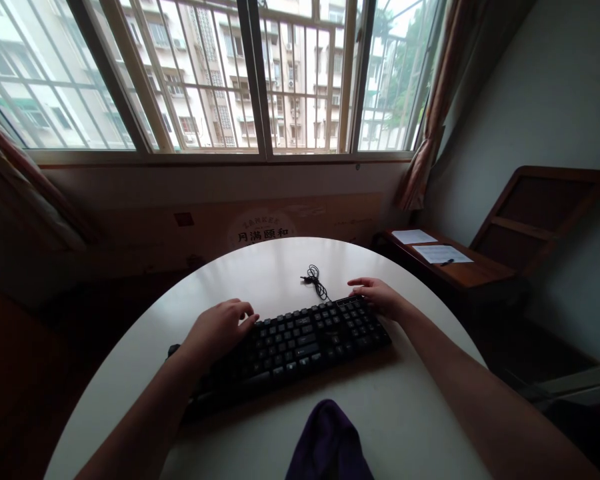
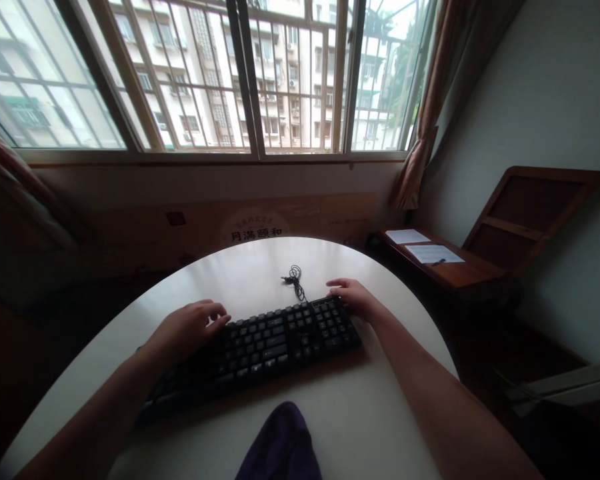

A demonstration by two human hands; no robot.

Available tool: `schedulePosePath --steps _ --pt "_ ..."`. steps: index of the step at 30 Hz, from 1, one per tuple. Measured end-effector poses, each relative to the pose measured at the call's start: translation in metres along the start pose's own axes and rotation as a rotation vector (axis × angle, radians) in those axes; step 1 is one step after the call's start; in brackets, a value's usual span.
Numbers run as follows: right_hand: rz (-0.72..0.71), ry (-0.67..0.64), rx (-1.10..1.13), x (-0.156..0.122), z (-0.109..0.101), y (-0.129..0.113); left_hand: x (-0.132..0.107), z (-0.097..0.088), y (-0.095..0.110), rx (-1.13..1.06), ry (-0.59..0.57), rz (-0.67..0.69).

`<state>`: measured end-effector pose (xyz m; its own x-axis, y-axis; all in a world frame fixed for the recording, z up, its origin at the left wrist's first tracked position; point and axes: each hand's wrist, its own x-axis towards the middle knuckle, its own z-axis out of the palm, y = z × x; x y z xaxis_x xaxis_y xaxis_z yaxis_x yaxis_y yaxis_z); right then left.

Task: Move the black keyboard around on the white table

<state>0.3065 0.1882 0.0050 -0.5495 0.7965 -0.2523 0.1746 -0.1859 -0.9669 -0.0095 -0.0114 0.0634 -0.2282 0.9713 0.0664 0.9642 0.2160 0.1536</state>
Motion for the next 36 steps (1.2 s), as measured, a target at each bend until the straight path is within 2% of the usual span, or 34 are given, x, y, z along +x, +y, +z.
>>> schedulePosePath --steps 4,7,10,13,15,20,25,28,30,32,34,36 --pt "-0.013 0.015 -0.037 -0.002 0.001 -0.001 0.006 -0.01 -0.055 0.08 0.024 -0.256" --pt "-0.03 0.025 -0.139 -0.003 -0.001 -0.002 0.009 -0.008 -0.097 0.028 -0.106 -0.456" --pt "-0.091 0.087 -0.356 -0.002 -0.003 -0.003 0.009 -0.001 -0.116 -0.068 -0.195 -0.544" --pt "-0.184 0.203 -0.638 0.0 -0.003 -0.003 0.005 0.002 -0.112 -0.141 -0.244 -0.508" --pt "-0.192 0.246 -0.748 0.001 -0.004 -0.002 0.004 0.001 -0.104 -0.163 -0.288 -0.479" --pt "-0.156 0.271 -0.857 -0.002 -0.007 -0.005 0.004 0.003 -0.089 -0.183 -0.341 -0.462" --pt "-0.211 0.373 -0.988 -0.011 -0.007 -0.014 0.006 0.01 -0.08 -0.21 -0.36 -0.445" --pt "-0.239 0.42 -0.993 -0.01 -0.015 -0.017 0.007 0.011 -0.08 -0.227 -0.361 -0.451" --pt "-0.244 0.469 -0.961 -0.006 -0.027 -0.014 0.007 0.012 -0.084 -0.189 -0.287 -0.414" --pt "-0.254 0.533 -0.883 0.0 -0.042 -0.007 0.008 0.013 -0.091 -0.127 -0.145 -0.363" --pt "-0.286 0.592 -0.75 0.006 -0.056 0.003 0.007 0.015 -0.097 -0.094 0.011 -0.338" --pt "-0.341 0.628 -0.593 0.012 -0.066 0.013 0.007 0.017 -0.103 -0.108 0.12 -0.337"
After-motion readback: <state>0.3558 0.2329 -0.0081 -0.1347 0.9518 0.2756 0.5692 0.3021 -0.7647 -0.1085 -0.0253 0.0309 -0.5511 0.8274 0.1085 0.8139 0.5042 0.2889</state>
